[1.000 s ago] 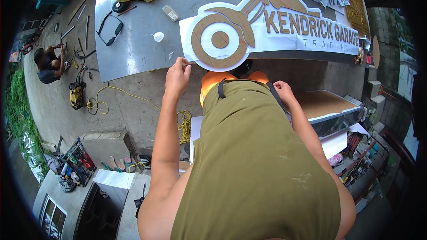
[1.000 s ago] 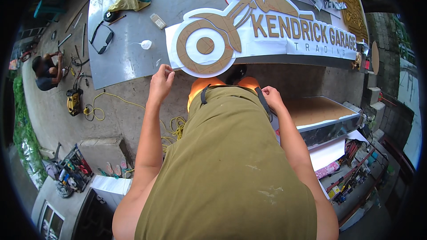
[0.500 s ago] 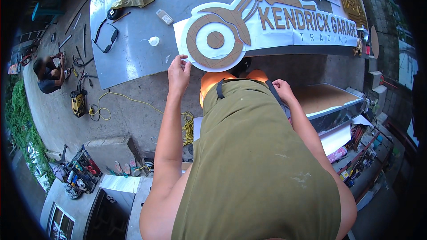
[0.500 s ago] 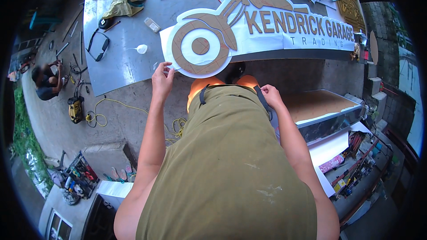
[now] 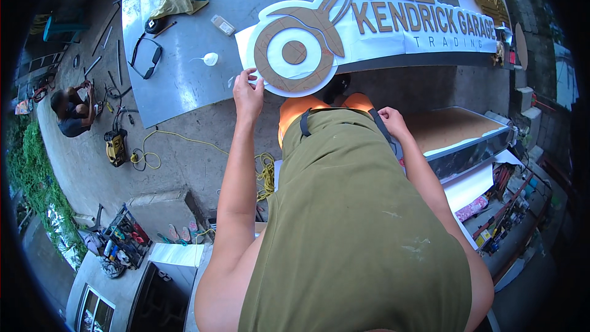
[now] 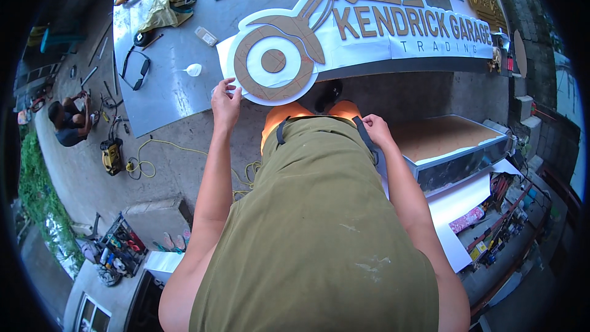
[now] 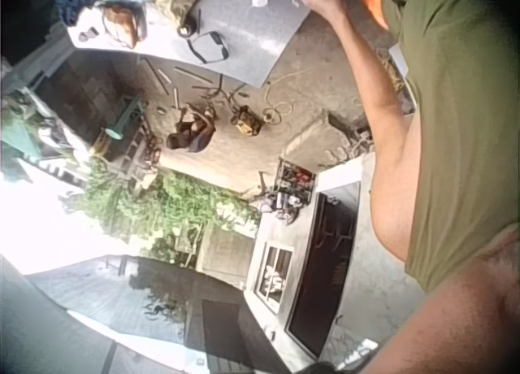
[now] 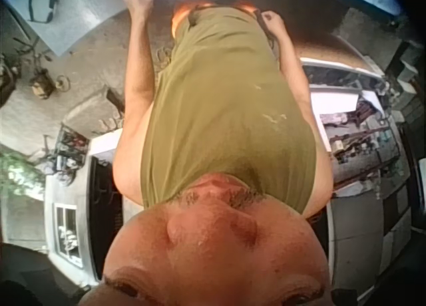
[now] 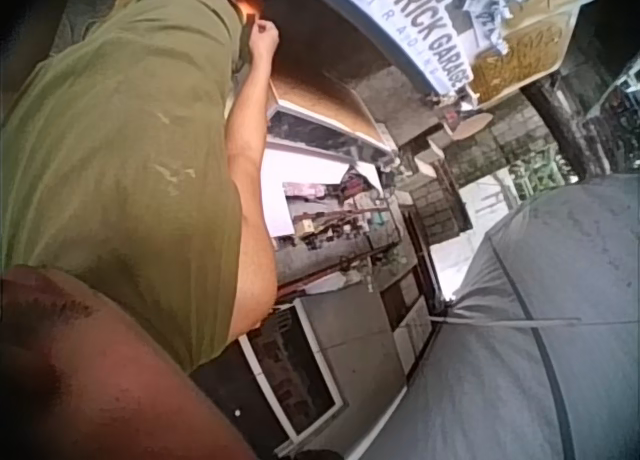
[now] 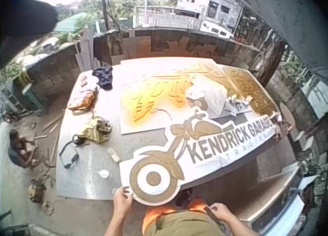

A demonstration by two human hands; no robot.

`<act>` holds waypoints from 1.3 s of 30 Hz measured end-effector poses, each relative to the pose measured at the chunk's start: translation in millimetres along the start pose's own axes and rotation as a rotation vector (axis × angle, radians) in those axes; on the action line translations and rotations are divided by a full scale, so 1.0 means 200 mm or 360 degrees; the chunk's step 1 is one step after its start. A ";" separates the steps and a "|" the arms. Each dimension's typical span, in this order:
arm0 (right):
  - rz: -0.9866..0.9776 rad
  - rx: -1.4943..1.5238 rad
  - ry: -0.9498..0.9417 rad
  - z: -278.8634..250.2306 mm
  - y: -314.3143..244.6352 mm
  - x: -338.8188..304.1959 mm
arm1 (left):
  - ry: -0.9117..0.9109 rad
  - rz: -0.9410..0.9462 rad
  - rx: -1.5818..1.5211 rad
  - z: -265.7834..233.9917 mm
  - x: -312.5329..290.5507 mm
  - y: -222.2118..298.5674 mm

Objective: Assembling a garage sign by gluing wooden letters and logo components onto a base.

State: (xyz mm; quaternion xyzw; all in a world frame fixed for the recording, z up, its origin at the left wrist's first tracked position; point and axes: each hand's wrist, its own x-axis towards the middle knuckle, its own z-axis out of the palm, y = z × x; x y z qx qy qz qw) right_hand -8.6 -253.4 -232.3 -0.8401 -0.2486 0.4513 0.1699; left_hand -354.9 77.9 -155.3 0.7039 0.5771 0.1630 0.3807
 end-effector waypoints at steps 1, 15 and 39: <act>0.0002 0.0006 0.0001 0.00 0.00 0.00 | -0.0001 -0.0003 0.0013 0.00 0.00 0.00; 0.0009 0.0057 0.0030 0.02 0.07 -0.02 | -0.0031 0.0050 0.0058 0.05 -0.04 0.01; 0.0072 0.0064 -0.0007 0.02 0.04 -0.07 | -0.0038 0.0018 0.0062 0.07 -0.04 -0.02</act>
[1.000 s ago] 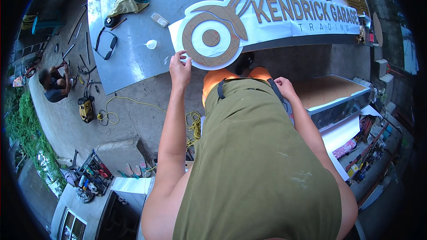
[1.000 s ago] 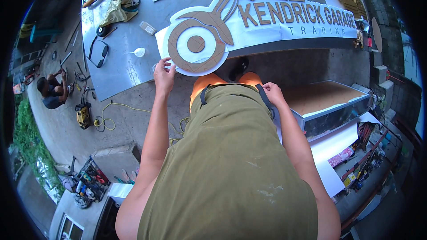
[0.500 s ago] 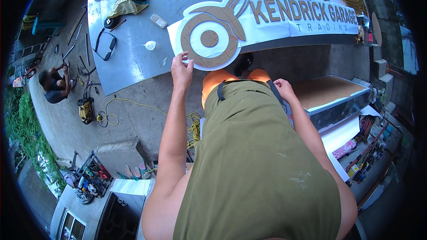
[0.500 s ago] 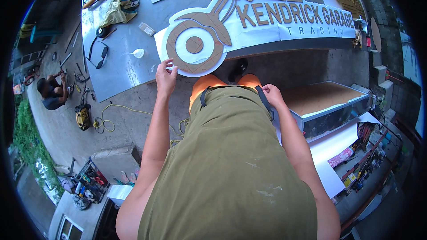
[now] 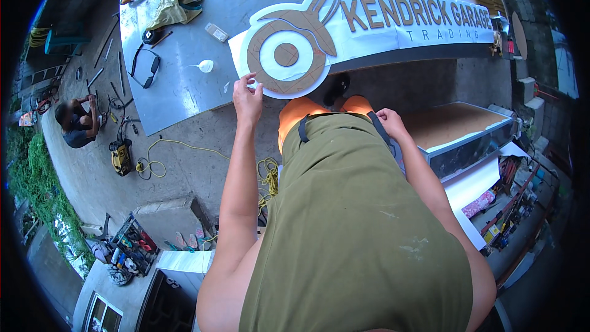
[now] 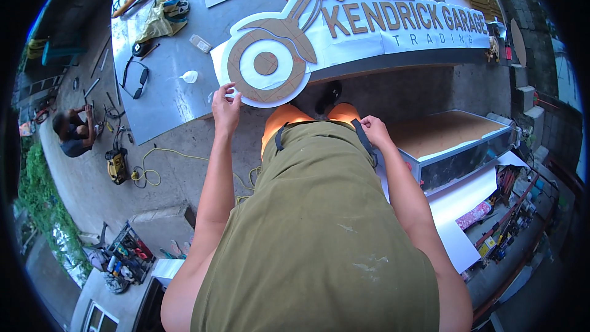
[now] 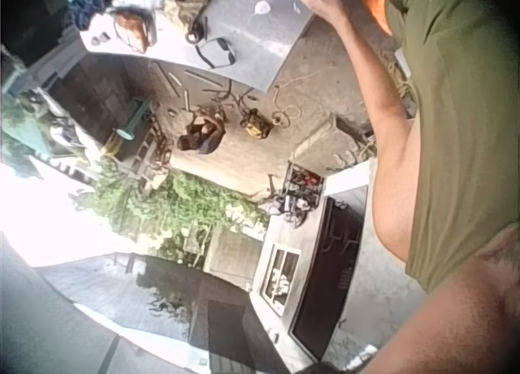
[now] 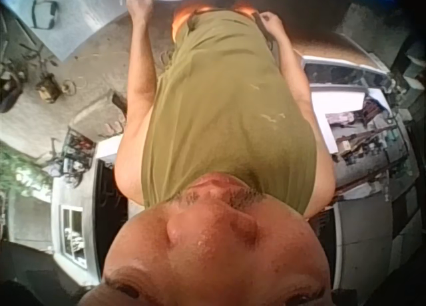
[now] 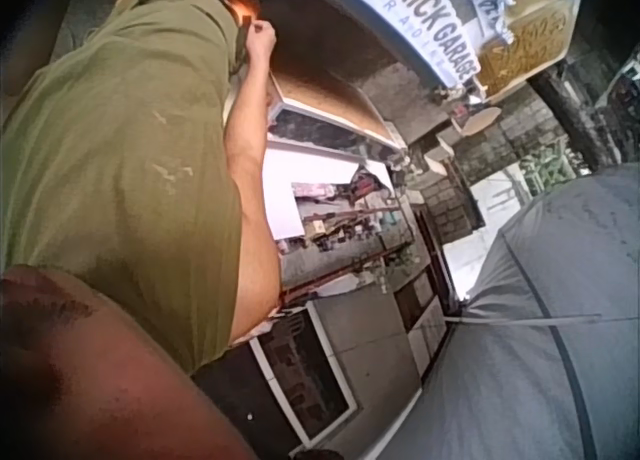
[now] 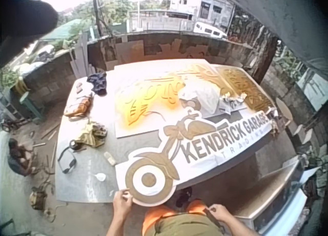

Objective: Assembling a garage sign by gluing wooden letters and logo components onto a base.

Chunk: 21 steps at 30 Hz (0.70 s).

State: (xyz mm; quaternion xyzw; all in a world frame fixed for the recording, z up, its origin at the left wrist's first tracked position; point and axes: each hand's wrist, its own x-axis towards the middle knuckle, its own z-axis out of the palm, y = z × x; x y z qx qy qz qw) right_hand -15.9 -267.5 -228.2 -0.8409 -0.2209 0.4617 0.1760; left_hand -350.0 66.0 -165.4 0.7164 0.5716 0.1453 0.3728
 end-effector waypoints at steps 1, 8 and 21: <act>0.0004 0.0004 0.0000 0.00 -0.01 0.00 | 0.0012 0.0002 0.0008 0.00 0.01 0.00; -0.0058 0.0034 0.0008 0.04 -0.04 0.00 | 0.0052 0.0059 0.0070 0.00 0.05 -0.02; -0.0016 0.0073 -0.0004 0.05 -0.01 0.00 | 0.0023 0.0026 0.0083 0.02 0.06 -0.02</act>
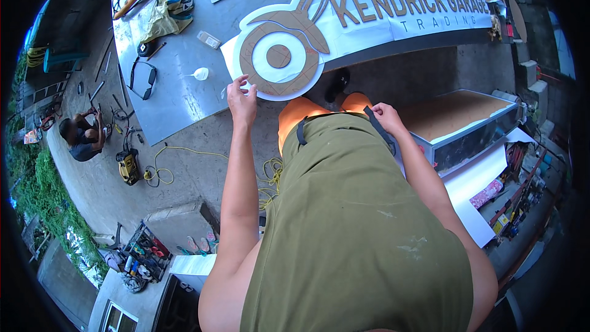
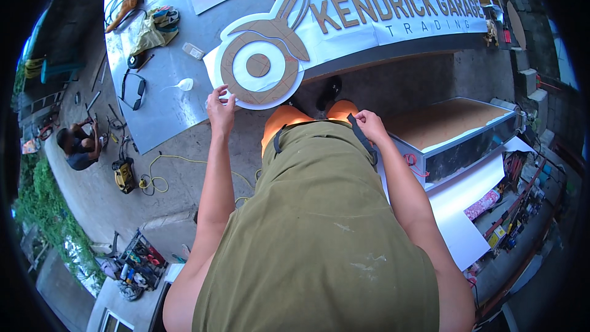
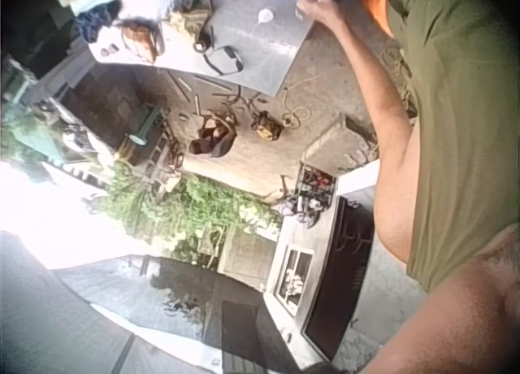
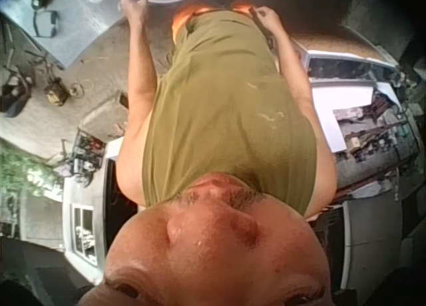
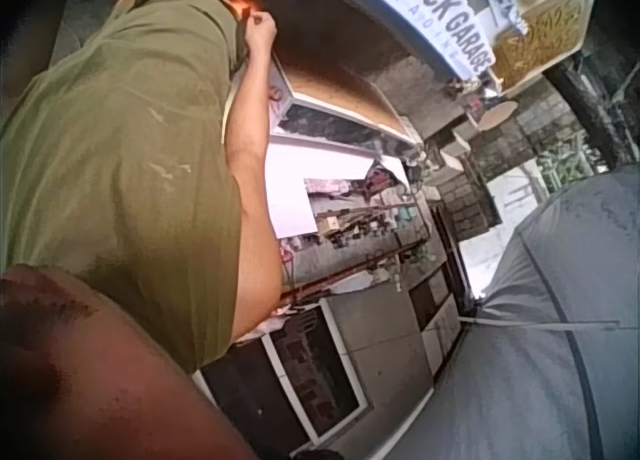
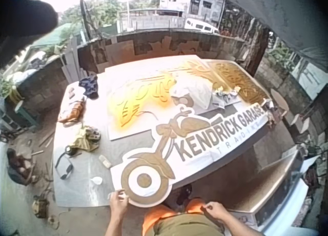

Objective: Assembling a garage sign by gluing wooden letters and logo components onto a base.

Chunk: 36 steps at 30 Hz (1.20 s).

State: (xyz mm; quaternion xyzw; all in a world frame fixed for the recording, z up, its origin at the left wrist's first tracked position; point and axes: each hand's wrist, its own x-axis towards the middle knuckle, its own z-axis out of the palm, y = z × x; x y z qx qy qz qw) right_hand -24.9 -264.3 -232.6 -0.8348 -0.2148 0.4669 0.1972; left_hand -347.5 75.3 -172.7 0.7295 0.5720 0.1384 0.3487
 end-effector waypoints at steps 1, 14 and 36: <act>-0.0001 -0.0001 0.0001 0.00 0.00 0.00 | 0.0009 0.0001 -0.0001 0.00 0.00 0.00; -0.0027 -0.0027 -0.0006 -0.02 0.03 0.03 | 0.0102 -0.0090 -0.0089 -0.01 -0.05 -0.07; -0.0084 -0.0035 -0.0007 -0.05 0.02 0.08 | 0.0267 -0.0452 -0.0636 0.03 -0.11 -0.26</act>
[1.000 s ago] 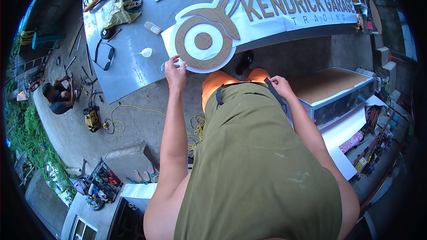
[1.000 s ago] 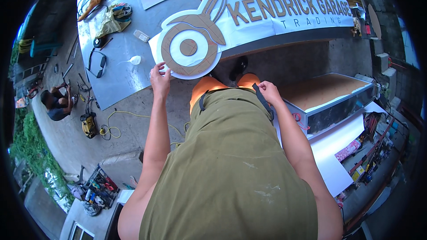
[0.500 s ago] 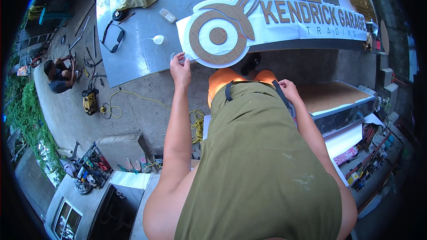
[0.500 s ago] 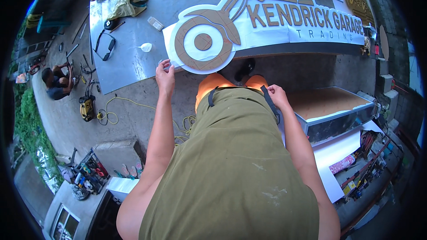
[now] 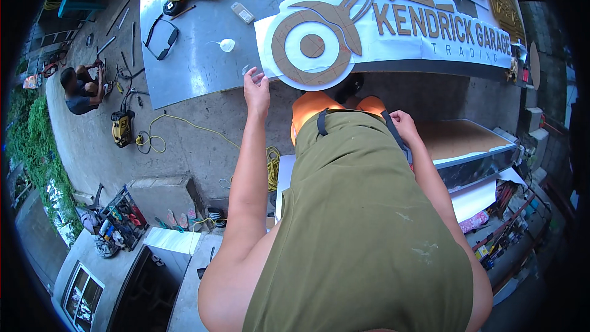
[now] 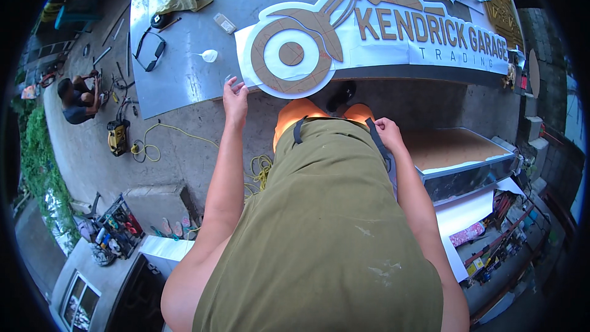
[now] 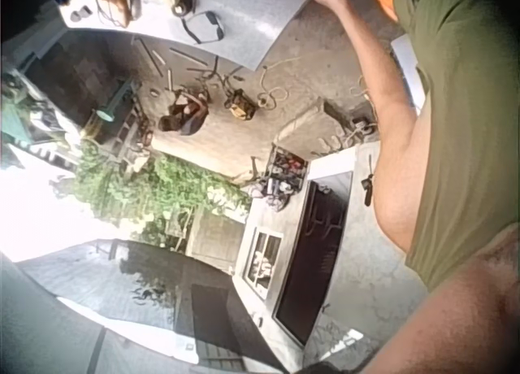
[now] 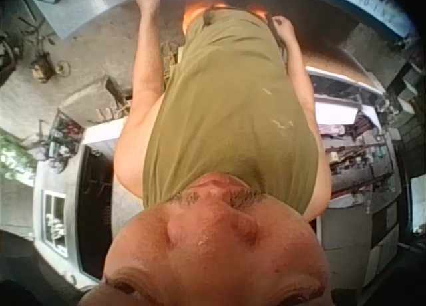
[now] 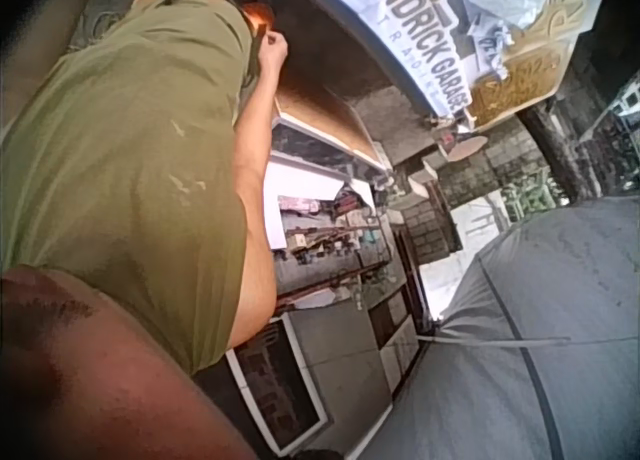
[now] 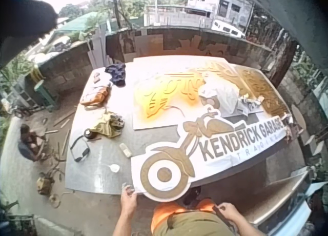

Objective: Assembling a garage sign by gluing wooden letters and logo components onto a base.

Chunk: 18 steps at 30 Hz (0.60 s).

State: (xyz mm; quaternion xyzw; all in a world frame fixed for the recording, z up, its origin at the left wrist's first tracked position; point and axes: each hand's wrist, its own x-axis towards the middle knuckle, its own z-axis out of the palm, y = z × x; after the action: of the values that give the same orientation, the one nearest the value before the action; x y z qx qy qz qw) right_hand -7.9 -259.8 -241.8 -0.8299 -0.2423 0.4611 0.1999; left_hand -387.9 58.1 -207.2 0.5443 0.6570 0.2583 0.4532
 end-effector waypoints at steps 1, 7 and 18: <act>-0.0002 -0.0004 -0.0002 0.00 0.00 0.00 | -0.0041 -0.0154 -0.0280 0.01 0.00 0.00; 0.0014 -0.0010 -0.0012 -0.01 -0.01 0.00 | -0.0149 -0.0371 -0.0524 0.02 0.07 0.00; 0.0056 -0.0049 -0.0023 -0.02 -0.03 0.02 | 0.0014 -0.0217 -0.0344 0.03 0.01 0.10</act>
State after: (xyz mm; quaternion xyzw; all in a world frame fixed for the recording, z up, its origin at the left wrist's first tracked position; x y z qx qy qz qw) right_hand -4.5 -254.2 -239.6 -0.8336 -0.2360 0.4669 0.1771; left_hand -373.5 64.7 -193.7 0.4454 0.6628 0.2985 0.5227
